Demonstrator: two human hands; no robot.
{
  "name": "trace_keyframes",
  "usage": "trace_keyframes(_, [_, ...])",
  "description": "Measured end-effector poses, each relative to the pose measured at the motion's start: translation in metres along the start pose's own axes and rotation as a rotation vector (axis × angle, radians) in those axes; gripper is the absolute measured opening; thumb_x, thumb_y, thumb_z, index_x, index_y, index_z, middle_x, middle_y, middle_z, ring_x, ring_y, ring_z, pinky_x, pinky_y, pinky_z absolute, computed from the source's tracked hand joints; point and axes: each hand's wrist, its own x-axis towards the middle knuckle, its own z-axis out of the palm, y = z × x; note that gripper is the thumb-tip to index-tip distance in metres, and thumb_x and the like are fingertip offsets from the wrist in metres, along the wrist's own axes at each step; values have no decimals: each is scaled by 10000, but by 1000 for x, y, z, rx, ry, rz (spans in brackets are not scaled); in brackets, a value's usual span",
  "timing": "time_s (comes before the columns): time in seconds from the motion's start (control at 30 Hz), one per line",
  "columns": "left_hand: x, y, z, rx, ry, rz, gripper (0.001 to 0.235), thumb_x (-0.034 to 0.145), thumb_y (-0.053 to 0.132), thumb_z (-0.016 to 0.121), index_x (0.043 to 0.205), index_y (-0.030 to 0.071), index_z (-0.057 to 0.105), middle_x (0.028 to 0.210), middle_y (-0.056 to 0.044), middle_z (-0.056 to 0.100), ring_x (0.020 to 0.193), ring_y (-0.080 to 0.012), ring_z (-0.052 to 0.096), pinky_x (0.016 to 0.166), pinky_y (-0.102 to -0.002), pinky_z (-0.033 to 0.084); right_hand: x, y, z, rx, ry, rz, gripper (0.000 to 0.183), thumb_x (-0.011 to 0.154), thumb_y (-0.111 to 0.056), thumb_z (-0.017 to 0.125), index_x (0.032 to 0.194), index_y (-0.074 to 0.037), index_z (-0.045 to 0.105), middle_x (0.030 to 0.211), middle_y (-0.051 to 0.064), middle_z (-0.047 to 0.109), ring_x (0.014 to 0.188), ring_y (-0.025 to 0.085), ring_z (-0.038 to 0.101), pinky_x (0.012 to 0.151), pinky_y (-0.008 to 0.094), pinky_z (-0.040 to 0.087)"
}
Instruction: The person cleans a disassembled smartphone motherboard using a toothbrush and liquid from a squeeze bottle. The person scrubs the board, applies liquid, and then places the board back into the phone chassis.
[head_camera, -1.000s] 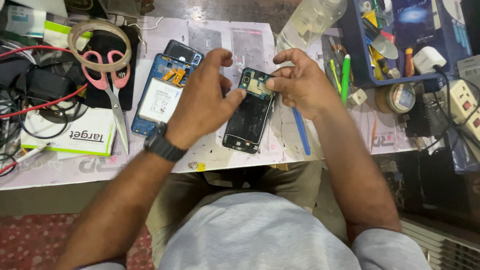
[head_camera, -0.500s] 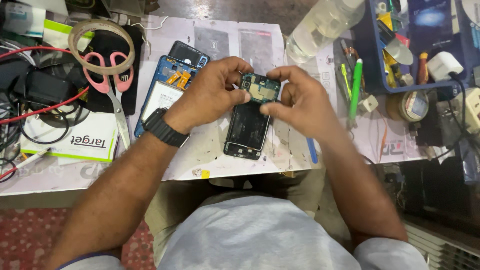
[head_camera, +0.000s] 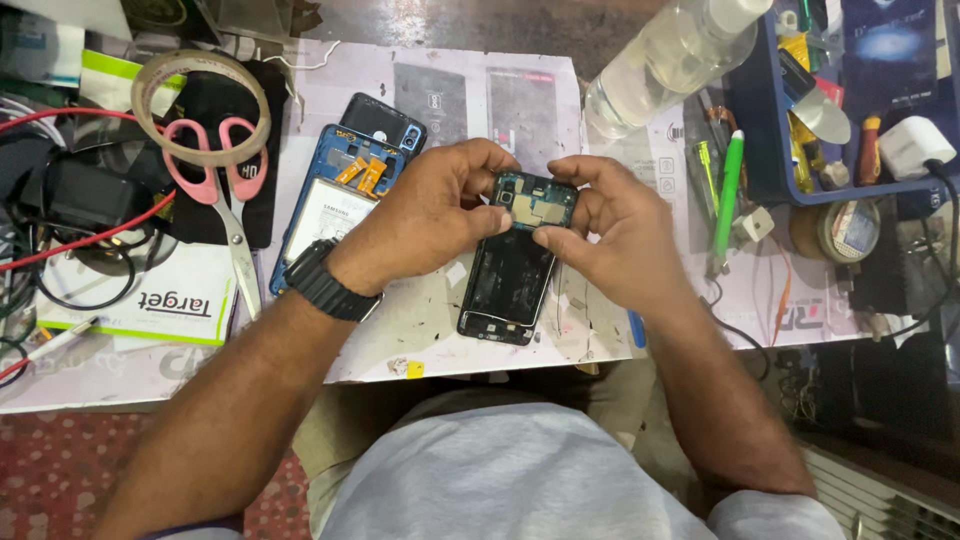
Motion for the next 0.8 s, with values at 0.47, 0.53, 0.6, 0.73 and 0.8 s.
trace_keyframes(0.47, [1, -1, 1, -21, 27, -49, 203, 922, 18, 683, 1124, 0, 669, 730, 8, 660, 612, -29, 547, 541, -217, 442, 11, 1, -8, 168, 41, 257, 362, 885, 18, 721, 1234, 69, 639, 909, 65, 719, 624, 60, 590, 521, 212, 468])
trace_keyframes(0.53, [0, -4, 0, -28, 27, -2, 183, 921, 15, 682, 1103, -1, 666, 736, 21, 663, 629, -16, 550, 553, -204, 445, 11, 3, -10, 184, 15, 251, 357, 896, 10, 720, 1240, 67, 644, 865, 63, 702, 600, 63, 585, 512, 210, 465])
trace_keyframes(0.6, [1, -6, 0, -37, 27, 25, 175, 920, 16, 680, 1094, -1, 660, 747, 29, 674, 643, -4, 563, 563, -195, 456, 14, 5, -13, 200, -19, 253, 345, 910, 0, 721, 1245, 61, 664, 767, 59, 659, 554, 71, 573, 487, 211, 453])
trace_keyframes(0.73, [1, -4, 0, -51, 31, -12, 166, 917, 43, 692, 1077, 13, 657, 732, 42, 678, 605, 8, 557, 525, -200, 444, 17, 11, -14, 191, -20, 270, 284, 909, -12, 735, 1174, 80, 690, 784, 75, 700, 552, 74, 576, 486, 217, 459])
trace_keyframes(0.8, [1, -2, 1, -27, 34, -40, 144, 918, 65, 706, 1050, 21, 670, 689, 45, 650, 561, 2, 522, 489, -211, 407, 17, 13, -15, 240, -41, 244, 272, 917, -21, 743, 1161, 88, 688, 805, 84, 712, 564, 75, 580, 493, 217, 458])
